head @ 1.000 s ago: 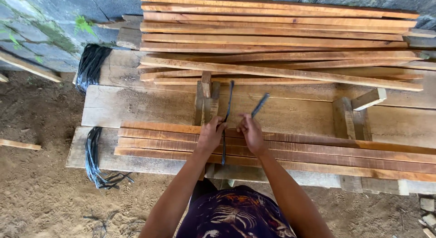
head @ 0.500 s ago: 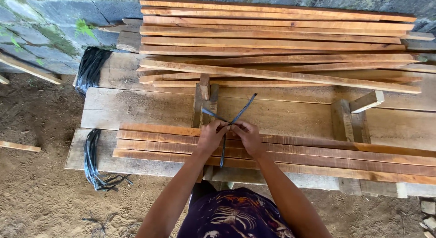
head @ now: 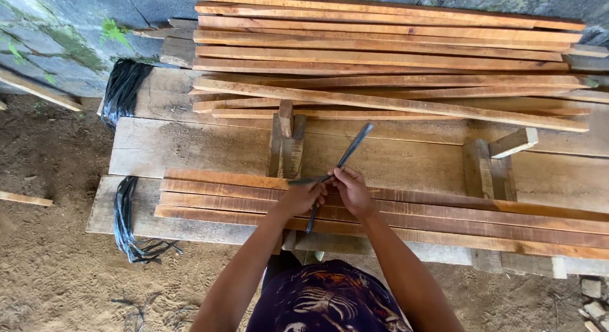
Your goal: Bundling multiple wooden planks together using plastic straps and a hand tool.
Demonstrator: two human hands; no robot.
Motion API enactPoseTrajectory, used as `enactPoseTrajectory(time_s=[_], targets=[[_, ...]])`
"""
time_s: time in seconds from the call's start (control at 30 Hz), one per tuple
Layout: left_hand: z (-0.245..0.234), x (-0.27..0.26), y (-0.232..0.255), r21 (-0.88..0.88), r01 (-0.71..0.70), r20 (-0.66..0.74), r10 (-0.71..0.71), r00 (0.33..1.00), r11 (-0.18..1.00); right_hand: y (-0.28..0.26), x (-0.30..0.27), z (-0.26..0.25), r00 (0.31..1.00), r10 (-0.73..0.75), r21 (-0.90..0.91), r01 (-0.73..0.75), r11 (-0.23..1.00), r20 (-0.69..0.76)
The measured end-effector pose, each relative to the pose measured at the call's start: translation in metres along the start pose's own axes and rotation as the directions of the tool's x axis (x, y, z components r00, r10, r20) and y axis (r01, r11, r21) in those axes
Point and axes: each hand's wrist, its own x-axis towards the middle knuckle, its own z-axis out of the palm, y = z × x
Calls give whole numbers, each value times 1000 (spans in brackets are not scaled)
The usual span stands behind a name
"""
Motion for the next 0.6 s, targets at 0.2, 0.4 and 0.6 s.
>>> enactPoseTrajectory(time_s=[0.2, 0.4, 0.6], targets=[[-4, 16, -4, -592, 244, 42, -274, 961, 768, 30, 11, -17, 984, -79, -94, 95, 991, 162], [-18, -1, 31, -567, 265, -75, -369, 926, 780, -24, -19, 30, 898, -289, -387, 410, 826, 333], [-28, -21, 66, -565, 299, -35, -385, 922, 769, -27, -23, 35, 879, -359, -572, 477, 668, 314]])
